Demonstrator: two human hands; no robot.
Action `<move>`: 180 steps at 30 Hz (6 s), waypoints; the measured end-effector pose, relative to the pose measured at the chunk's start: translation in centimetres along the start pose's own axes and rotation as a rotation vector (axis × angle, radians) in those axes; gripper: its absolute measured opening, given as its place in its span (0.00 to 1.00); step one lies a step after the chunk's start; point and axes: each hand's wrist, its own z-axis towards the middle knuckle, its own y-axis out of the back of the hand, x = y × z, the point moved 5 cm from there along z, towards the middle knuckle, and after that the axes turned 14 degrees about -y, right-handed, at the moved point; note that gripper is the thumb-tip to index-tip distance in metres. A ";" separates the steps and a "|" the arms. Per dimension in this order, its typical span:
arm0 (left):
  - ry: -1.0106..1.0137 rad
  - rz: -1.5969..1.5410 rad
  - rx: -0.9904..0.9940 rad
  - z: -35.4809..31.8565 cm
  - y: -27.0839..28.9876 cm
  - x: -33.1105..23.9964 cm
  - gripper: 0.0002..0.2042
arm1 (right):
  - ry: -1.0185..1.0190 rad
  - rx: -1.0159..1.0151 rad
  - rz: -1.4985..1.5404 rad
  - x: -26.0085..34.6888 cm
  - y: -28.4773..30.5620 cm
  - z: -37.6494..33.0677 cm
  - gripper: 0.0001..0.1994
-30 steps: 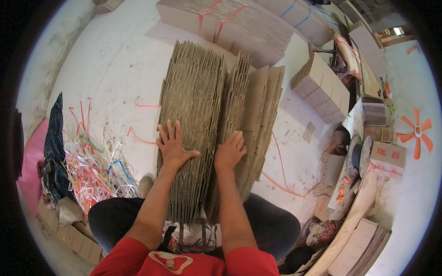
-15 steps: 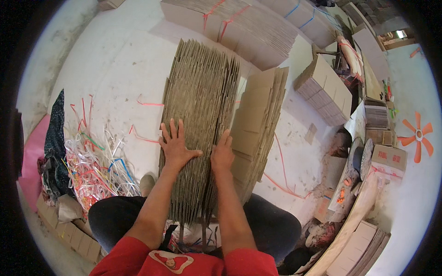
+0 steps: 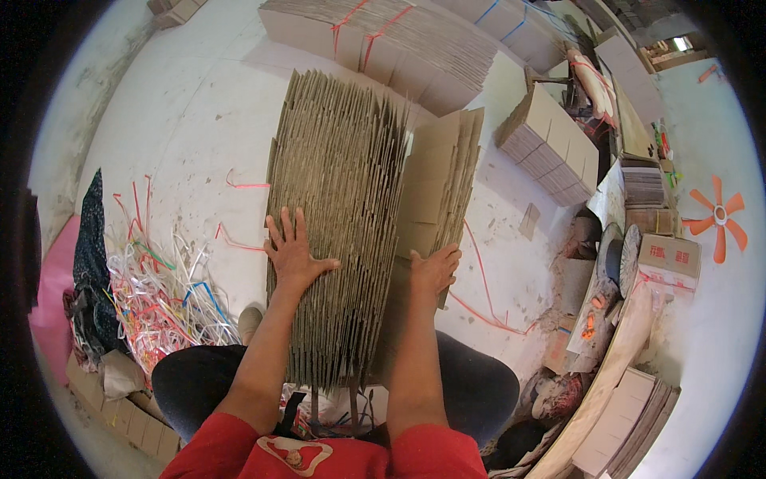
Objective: The person sits on the floor and ties a stack of flat cardboard pieces with a red plastic strap. They then retrieve scissors, cut the strap, and move the bundle aside. The person repeats the process with another stack of cardboard.
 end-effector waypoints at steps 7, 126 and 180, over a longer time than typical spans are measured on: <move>-0.008 0.001 -0.011 -0.1 -0.2 0.3 0.62 | 0.063 0.126 0.135 1.7 0.6 -1.3 0.33; -0.012 0.021 -0.020 0.4 0.5 -0.5 0.61 | 0.642 0.298 0.143 6.2 -2.4 -0.6 0.40; -0.181 -0.862 -0.255 1.3 -3.4 7.7 0.45 | 0.503 0.552 0.316 3.7 -3.6 -0.7 0.36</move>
